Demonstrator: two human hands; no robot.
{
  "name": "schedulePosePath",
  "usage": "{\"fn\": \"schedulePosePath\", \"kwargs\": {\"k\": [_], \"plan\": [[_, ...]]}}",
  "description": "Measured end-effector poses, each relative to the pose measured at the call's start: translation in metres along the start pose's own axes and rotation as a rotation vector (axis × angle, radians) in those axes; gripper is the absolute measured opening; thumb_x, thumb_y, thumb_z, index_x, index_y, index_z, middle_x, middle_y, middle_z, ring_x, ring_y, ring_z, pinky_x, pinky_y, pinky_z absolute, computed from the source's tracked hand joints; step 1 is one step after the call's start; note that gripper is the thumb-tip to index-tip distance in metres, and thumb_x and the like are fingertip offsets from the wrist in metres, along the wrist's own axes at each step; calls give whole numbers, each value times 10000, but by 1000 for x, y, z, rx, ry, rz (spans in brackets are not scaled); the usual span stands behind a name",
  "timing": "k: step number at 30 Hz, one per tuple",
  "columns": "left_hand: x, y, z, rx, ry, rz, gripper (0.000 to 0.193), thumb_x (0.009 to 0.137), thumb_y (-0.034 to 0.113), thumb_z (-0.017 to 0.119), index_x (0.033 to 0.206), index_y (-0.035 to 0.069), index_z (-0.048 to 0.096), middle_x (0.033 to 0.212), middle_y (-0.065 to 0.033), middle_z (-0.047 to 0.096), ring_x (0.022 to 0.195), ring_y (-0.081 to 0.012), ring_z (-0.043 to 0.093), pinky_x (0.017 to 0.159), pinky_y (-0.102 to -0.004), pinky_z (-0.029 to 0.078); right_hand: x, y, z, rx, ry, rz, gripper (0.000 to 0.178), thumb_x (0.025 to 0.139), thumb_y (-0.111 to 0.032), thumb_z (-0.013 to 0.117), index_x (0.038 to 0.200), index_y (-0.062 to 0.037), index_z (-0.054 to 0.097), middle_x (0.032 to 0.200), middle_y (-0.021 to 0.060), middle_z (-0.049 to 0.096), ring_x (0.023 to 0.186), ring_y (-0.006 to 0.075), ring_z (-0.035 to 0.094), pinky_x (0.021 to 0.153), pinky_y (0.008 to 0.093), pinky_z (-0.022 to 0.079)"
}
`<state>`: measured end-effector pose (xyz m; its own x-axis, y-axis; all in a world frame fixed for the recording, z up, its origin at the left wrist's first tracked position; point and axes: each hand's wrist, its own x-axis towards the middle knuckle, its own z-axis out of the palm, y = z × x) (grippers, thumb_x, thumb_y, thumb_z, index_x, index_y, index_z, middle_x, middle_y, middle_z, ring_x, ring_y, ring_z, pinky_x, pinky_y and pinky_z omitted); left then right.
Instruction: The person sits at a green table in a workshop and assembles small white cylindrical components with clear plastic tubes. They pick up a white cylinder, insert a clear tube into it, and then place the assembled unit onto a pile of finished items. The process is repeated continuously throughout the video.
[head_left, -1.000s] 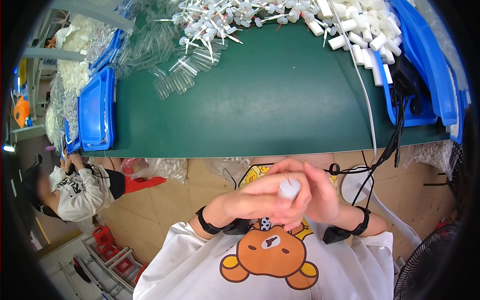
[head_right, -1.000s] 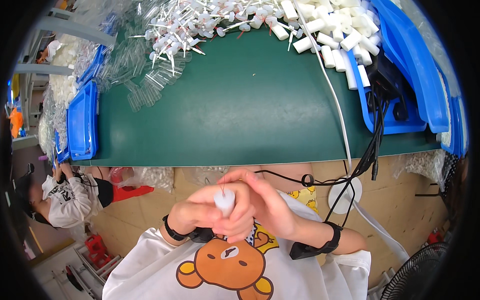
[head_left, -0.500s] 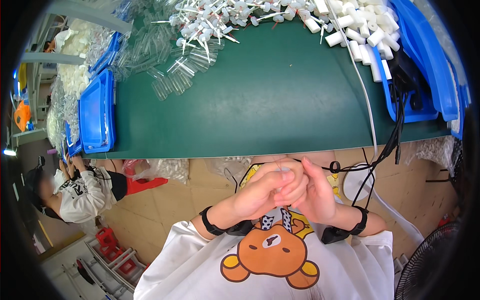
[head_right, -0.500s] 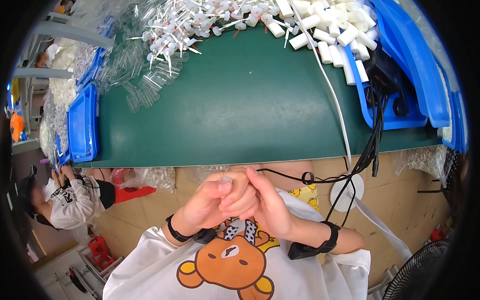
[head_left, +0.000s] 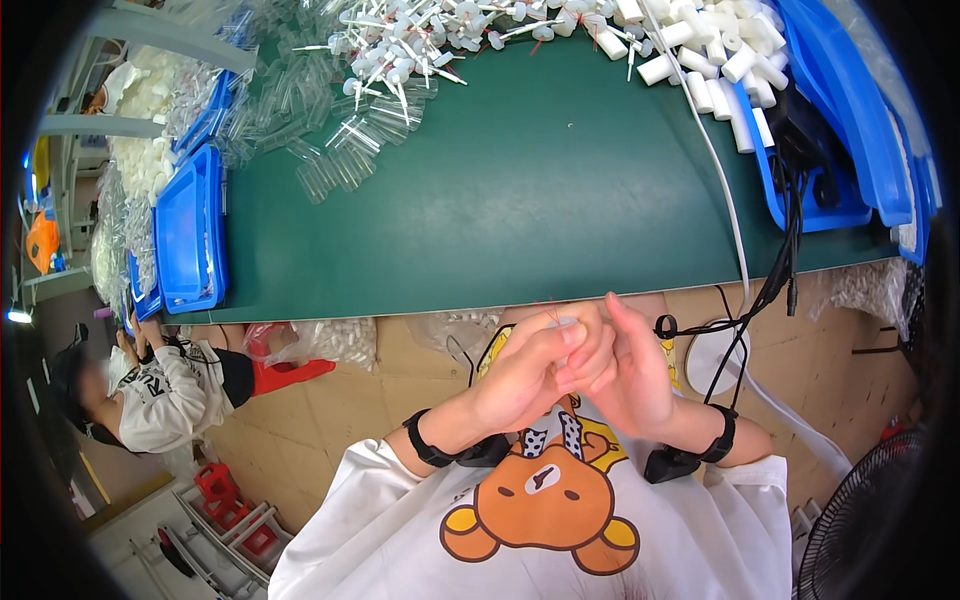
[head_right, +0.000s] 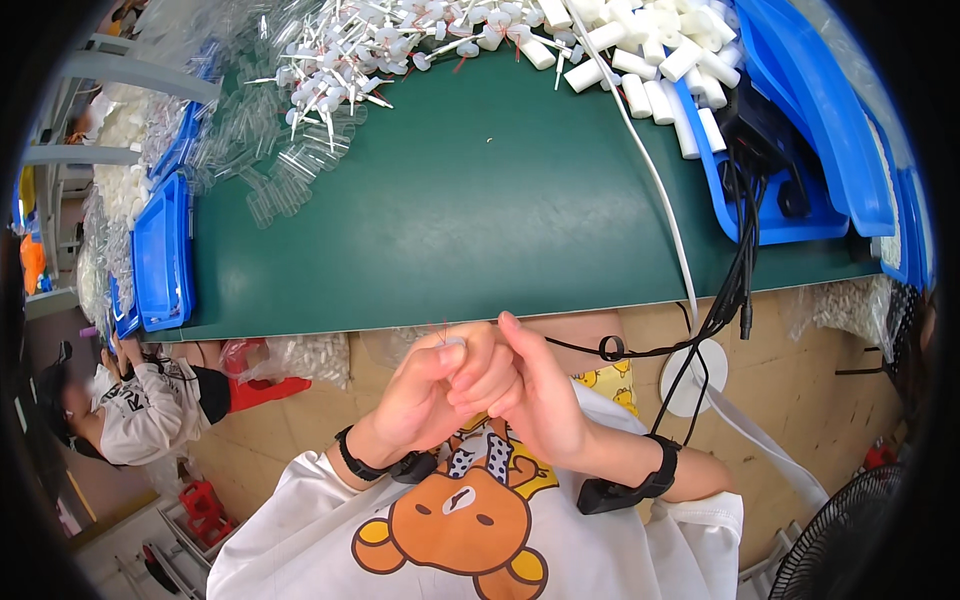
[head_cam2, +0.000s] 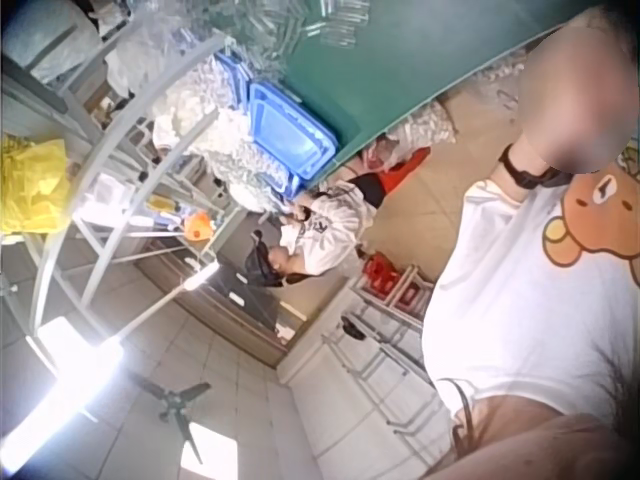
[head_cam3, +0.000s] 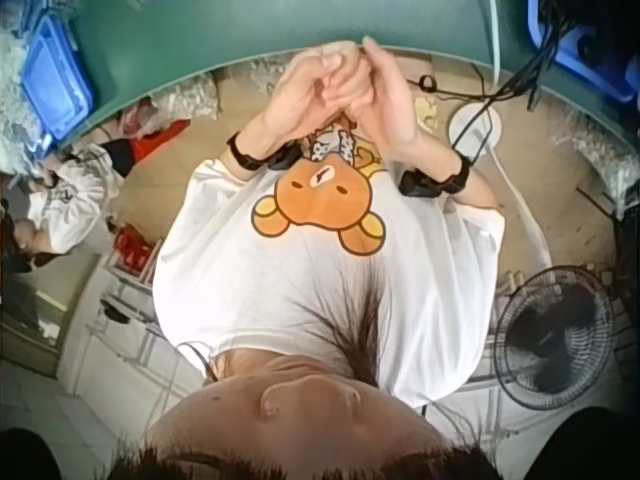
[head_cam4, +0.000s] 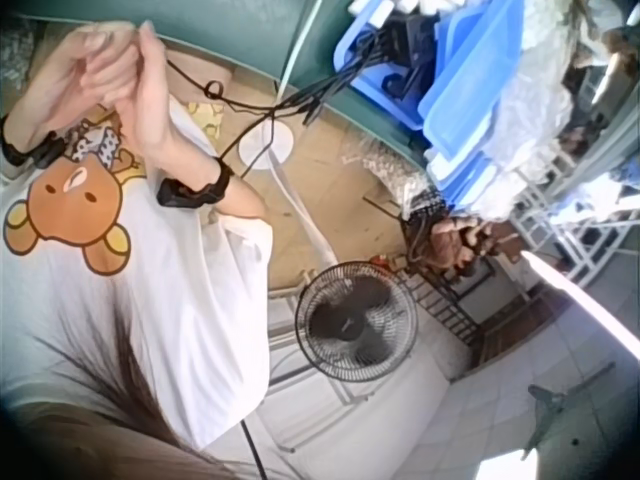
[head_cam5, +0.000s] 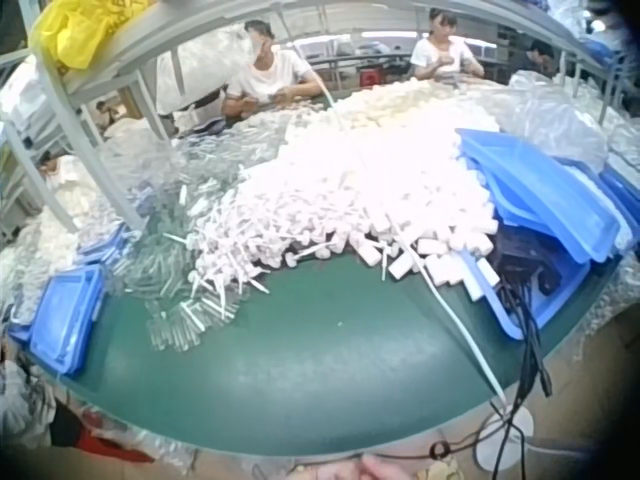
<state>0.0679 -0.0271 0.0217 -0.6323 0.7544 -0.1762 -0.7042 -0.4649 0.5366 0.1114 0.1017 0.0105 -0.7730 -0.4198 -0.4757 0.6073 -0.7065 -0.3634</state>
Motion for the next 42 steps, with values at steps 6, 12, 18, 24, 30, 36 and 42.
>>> {"fn": "schedulePosePath", "kwargs": {"k": [6,12,18,24,30,36,42], "plan": [[0,3,1,-303,28,-148,279,936,329,381,807,83,405,628,16,373,569,-108,376,600,-272,353,-4,1,-1,98,57,-2,409,958,-395,283,782,-90,491,721,92,610,712,207,582,716,317,465],[-16,-2,-4,-89,91,-235,275,961,328,363,906,65,427,727,-8,403,686,-123,409,635,-278,367,-5,16,-9,-29,28,72,343,922,-455,404,891,-118,461,720,-16,534,629,64,494,527,195,367],[-35,-28,-32,-99,303,-240,186,972,251,394,940,74,437,825,0,460,746,-90,440,683,-266,427,8,37,1,-224,198,77,452,785,-221,701,1059,14,429,1022,83,469,954,114,494,782,256,432],[-26,-39,-52,-67,368,-112,204,974,257,394,870,82,415,768,24,390,715,-63,400,673,-228,399,33,43,-7,-220,201,9,372,810,-175,667,1067,-3,461,1002,46,521,986,95,506,813,248,433],[-16,-56,-37,-53,614,-29,219,964,266,421,813,107,414,751,35,382,725,-76,391,680,-237,379,37,37,-12,-348,308,-26,339,750,-198,717,910,27,520,864,56,561,806,99,540,709,241,452],[-13,-84,-46,-160,581,127,215,970,257,410,850,80,436,788,24,425,731,-58,408,663,-213,379,36,18,-16,-481,243,86,286,781,-137,632,989,34,534,928,51,574,862,97,549,755,245,461],[-11,-75,-37,-146,709,46,209,968,248,414,857,74,444,803,20,446,744,-60,427,659,-221,386,37,16,-6,-351,296,47,226,751,-146,684,831,29,567,791,43,590,731,82,546,657,222,454]]}}
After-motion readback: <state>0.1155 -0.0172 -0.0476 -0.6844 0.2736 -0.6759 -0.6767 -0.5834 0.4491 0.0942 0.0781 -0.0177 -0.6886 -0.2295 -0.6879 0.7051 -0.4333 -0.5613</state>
